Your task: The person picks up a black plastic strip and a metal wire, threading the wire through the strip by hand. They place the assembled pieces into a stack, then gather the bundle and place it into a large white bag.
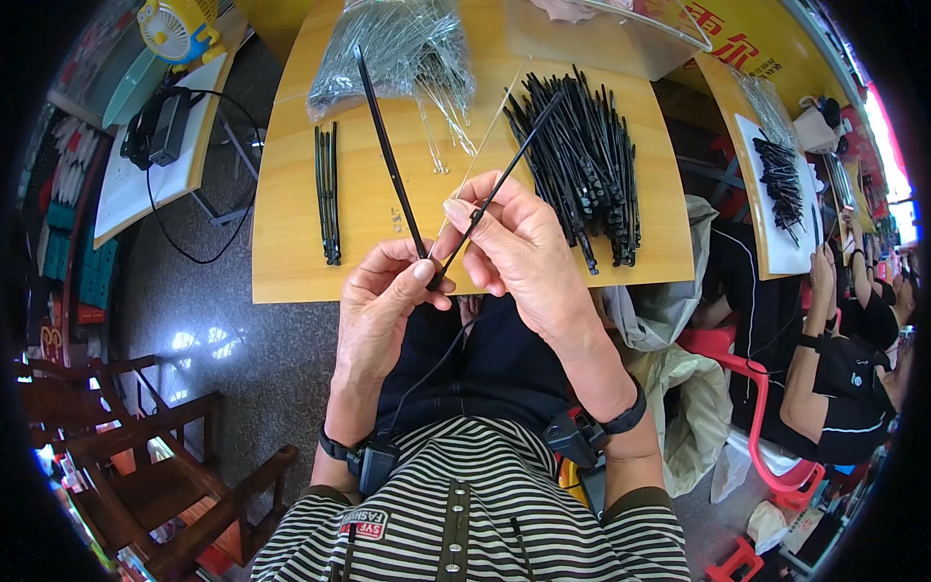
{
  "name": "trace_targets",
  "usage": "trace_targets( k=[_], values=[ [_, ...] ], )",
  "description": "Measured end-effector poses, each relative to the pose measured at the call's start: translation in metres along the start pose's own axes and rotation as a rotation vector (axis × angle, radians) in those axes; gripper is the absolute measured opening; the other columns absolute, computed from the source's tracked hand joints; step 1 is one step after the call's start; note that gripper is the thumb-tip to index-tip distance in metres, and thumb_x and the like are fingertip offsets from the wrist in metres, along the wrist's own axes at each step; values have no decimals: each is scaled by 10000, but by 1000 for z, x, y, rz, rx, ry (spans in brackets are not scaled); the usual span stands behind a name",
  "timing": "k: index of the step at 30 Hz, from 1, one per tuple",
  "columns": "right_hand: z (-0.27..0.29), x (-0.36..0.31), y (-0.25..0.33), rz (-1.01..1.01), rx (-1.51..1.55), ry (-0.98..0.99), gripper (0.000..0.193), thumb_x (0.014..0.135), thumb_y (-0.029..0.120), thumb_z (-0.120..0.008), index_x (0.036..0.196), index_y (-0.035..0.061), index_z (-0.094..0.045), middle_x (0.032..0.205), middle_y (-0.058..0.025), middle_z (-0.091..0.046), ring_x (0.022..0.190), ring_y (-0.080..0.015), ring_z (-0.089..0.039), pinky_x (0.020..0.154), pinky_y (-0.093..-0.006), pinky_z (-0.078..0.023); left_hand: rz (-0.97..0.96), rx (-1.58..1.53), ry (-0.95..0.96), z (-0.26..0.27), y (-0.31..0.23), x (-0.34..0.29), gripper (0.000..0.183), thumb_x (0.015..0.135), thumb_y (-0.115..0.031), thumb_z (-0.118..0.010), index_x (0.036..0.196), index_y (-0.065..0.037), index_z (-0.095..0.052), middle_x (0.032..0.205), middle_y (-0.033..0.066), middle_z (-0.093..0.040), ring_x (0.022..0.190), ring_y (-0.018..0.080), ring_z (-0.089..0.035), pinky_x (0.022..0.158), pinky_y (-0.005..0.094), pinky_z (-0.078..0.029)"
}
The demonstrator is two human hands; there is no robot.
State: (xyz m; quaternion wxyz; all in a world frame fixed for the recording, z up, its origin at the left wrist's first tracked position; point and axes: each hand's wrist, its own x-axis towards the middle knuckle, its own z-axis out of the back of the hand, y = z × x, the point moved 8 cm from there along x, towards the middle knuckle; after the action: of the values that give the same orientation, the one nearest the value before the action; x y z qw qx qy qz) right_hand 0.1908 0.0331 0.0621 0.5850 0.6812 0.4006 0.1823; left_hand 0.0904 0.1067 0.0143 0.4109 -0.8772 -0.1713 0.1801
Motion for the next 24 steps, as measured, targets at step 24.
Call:
trace_targets(
  k=[24],
  values=[
    [15, 6, 12, 103, -58, -6, 173, 869, 179, -612, 892, 15, -562, 728, 23, -521, 513, -21, -458, 430, -169, -384, 96, -40, -19, -3, 8, 5, 137, 867, -116, -585, 964, -20, -573, 872, 55, -605, 753, 128, -581, 641, 263, -497]
  ],
)
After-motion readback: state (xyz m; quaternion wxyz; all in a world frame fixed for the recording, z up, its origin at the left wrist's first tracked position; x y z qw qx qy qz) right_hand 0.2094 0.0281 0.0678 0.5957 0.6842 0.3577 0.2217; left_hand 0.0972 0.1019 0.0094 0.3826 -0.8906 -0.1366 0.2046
